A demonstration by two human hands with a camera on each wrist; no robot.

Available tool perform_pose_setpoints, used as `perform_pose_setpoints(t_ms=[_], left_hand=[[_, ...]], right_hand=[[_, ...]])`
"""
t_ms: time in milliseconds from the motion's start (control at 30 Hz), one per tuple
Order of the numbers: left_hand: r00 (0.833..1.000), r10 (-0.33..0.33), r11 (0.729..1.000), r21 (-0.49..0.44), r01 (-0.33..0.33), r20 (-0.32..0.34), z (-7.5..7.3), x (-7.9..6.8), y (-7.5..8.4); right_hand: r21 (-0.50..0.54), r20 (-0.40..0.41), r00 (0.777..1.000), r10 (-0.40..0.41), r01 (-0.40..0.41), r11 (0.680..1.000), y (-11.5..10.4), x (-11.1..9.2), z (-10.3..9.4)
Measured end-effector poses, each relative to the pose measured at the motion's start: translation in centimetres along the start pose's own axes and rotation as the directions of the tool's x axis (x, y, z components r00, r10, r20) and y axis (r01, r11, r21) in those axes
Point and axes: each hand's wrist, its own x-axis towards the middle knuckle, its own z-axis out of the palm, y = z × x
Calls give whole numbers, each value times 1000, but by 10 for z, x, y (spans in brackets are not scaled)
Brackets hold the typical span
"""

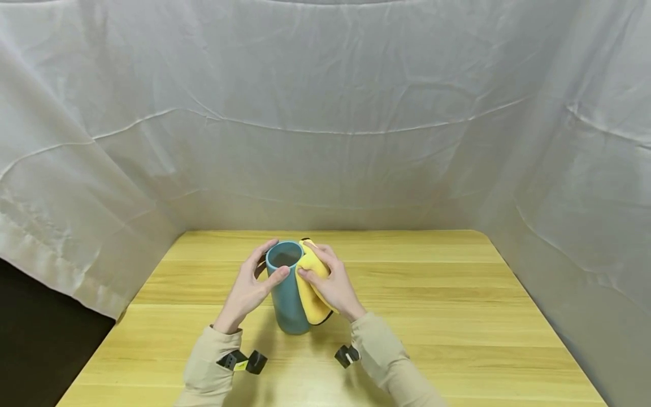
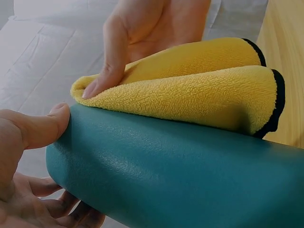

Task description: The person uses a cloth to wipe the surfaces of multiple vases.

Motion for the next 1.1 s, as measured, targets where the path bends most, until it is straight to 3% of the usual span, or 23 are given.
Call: perform_pose_setpoints(t_ms=[300,567,700,967,1100], left_hand=[[1000,5,1000,1,-5,-3,1,0,-1],[1000,4,1000,-6,-4,-9,2,0,-1],[1000,4,1000,-2,-4,-11,1,0,-1],[1000,-6,1000,-12,6,-6,1,-1,-1],[1000,-6,1000,-11,5,-7,1,-1,-1]], right_hand=[[-13,-8,1000,2,-2,1000,13,-6,0],[-46,13,985,169,-169,985,48,-27,2],[-27,41,975,216,-215,976,57,-31,1],[-53,35,981,190,-188,981,56,-32,-10],[-109,-13,994,106,-107,988,58,-32,-28]])
